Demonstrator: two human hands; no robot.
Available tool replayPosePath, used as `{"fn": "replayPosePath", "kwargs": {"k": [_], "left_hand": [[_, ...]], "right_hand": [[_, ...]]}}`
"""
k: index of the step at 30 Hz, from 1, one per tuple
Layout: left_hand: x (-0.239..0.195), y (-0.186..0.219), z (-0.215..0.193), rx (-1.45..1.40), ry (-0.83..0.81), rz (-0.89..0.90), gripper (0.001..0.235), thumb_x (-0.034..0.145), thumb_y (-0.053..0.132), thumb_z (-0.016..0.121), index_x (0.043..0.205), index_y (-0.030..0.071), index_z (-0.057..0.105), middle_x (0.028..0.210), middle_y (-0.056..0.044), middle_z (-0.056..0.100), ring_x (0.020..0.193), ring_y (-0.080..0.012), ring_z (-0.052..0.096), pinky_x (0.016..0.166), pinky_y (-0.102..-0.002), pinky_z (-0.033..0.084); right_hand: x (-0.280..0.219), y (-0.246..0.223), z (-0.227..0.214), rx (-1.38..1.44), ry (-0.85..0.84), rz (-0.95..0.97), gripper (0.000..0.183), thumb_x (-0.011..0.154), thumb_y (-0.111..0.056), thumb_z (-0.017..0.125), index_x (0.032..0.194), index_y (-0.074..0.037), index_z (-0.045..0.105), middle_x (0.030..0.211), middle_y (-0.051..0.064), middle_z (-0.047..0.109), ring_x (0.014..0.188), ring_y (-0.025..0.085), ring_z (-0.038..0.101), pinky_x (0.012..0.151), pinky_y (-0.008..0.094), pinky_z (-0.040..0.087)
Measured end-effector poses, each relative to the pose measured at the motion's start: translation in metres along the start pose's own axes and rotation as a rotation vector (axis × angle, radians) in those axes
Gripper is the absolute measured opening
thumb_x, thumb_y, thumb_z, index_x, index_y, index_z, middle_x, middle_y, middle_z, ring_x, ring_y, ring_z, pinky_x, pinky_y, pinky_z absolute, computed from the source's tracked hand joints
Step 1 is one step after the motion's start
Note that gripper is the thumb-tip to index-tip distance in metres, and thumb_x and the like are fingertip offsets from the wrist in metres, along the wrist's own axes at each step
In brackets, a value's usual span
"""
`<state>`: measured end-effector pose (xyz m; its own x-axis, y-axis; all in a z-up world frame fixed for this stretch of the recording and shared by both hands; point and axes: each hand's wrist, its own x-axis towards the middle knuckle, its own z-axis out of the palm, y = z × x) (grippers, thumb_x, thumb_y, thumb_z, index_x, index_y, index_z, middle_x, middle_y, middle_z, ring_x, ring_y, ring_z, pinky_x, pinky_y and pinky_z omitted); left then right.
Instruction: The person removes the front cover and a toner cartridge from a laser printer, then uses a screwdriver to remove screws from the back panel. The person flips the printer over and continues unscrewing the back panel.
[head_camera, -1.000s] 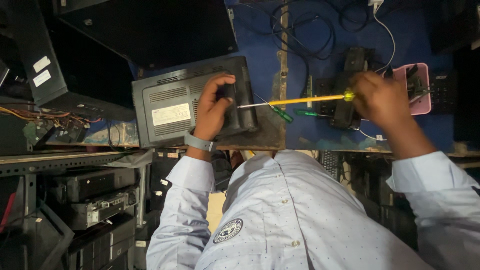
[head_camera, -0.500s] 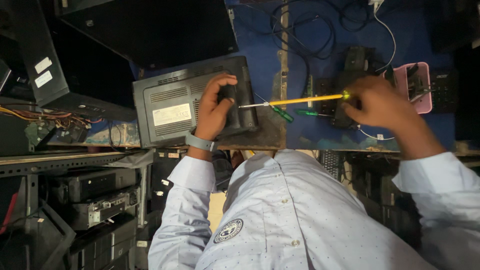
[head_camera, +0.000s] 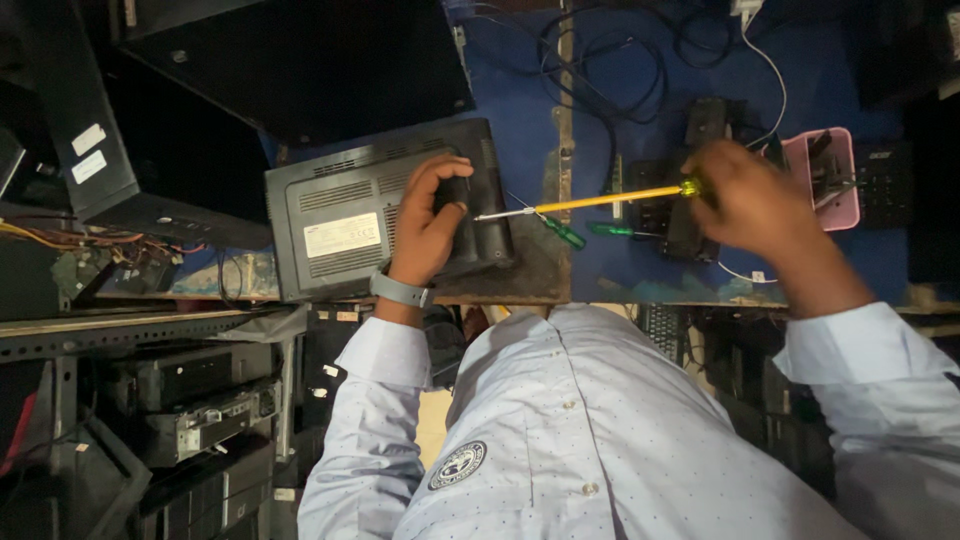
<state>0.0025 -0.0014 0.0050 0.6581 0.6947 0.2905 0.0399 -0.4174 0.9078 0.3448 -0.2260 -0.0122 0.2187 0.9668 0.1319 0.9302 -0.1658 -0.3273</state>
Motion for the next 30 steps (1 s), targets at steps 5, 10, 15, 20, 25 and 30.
{"fn": "replayPosePath", "kwargs": {"k": [5, 10, 15, 20, 25, 30], "left_hand": [[0.001, 0.004, 0.002, 0.029, 0.021, 0.003, 0.043, 0.082, -0.007, 0.058, 0.121, 0.009, 0.065, 0.136, -0.010, 0.061, 0.138, -0.0300, 0.054, 0.119, -0.040, 0.040], [0.002, 0.022, -0.002, 0.485, -0.006, 0.159, 0.037, 0.080, 0.000, 0.063, 0.115, 0.008, 0.071, 0.130, -0.013, 0.063, 0.128, -0.0366, 0.055, 0.109, -0.045, 0.045], [-0.007, 0.041, 0.003, 0.765, -0.020, 0.166, 0.022, 0.075, 0.013, 0.074, 0.097, 0.011, 0.077, 0.108, -0.009, 0.065, 0.106, -0.0333, 0.060, 0.086, -0.045, 0.051], [-0.008, 0.045, 0.018, 0.940, -0.008, 0.128, 0.022, 0.071, 0.017, 0.077, 0.093, 0.011, 0.078, 0.098, -0.008, 0.063, 0.097, -0.0319, 0.059, 0.076, -0.044, 0.052], [-0.010, 0.041, 0.036, 1.117, 0.020, 0.110, 0.020, 0.069, 0.017, 0.076, 0.088, 0.010, 0.075, 0.104, -0.009, 0.062, 0.098, -0.0333, 0.060, 0.071, -0.042, 0.055], [-0.011, 0.034, 0.039, 1.122, -0.046, 0.018, 0.016, 0.070, 0.016, 0.074, 0.083, 0.008, 0.073, 0.104, -0.012, 0.061, 0.097, -0.0342, 0.060, 0.068, -0.042, 0.057]], "right_hand": [[-0.003, 0.010, 0.002, 0.008, 0.088, -0.306, 0.043, 0.082, -0.004, 0.066, 0.124, -0.003, 0.064, 0.135, 0.015, 0.066, 0.117, 0.037, 0.069, 0.099, 0.044, 0.056], [-0.005, 0.010, 0.007, -0.059, -0.017, -0.029, 0.036, 0.086, -0.008, 0.074, 0.122, -0.006, 0.067, 0.121, 0.013, 0.071, 0.100, 0.033, 0.071, 0.084, 0.044, 0.057], [-0.002, 0.000, 0.009, -0.162, 0.047, 0.056, 0.031, 0.084, -0.007, 0.076, 0.114, -0.009, 0.068, 0.119, 0.012, 0.070, 0.098, 0.033, 0.070, 0.082, 0.045, 0.056], [-0.005, -0.005, 0.004, 0.076, 0.056, -0.089, 0.044, 0.082, 0.002, 0.067, 0.126, -0.001, 0.067, 0.137, 0.016, 0.058, 0.106, 0.033, 0.066, 0.090, 0.042, 0.056], [-0.006, -0.002, 0.000, 0.000, 0.014, -0.196, 0.047, 0.077, 0.006, 0.064, 0.124, 0.001, 0.068, 0.150, 0.012, 0.058, 0.117, 0.036, 0.064, 0.099, 0.040, 0.054], [-0.007, 0.004, -0.002, 0.014, 0.142, -0.194, 0.024, 0.081, -0.002, 0.071, 0.104, -0.006, 0.063, 0.136, 0.011, 0.068, 0.119, 0.032, 0.067, 0.102, 0.042, 0.055]]}}
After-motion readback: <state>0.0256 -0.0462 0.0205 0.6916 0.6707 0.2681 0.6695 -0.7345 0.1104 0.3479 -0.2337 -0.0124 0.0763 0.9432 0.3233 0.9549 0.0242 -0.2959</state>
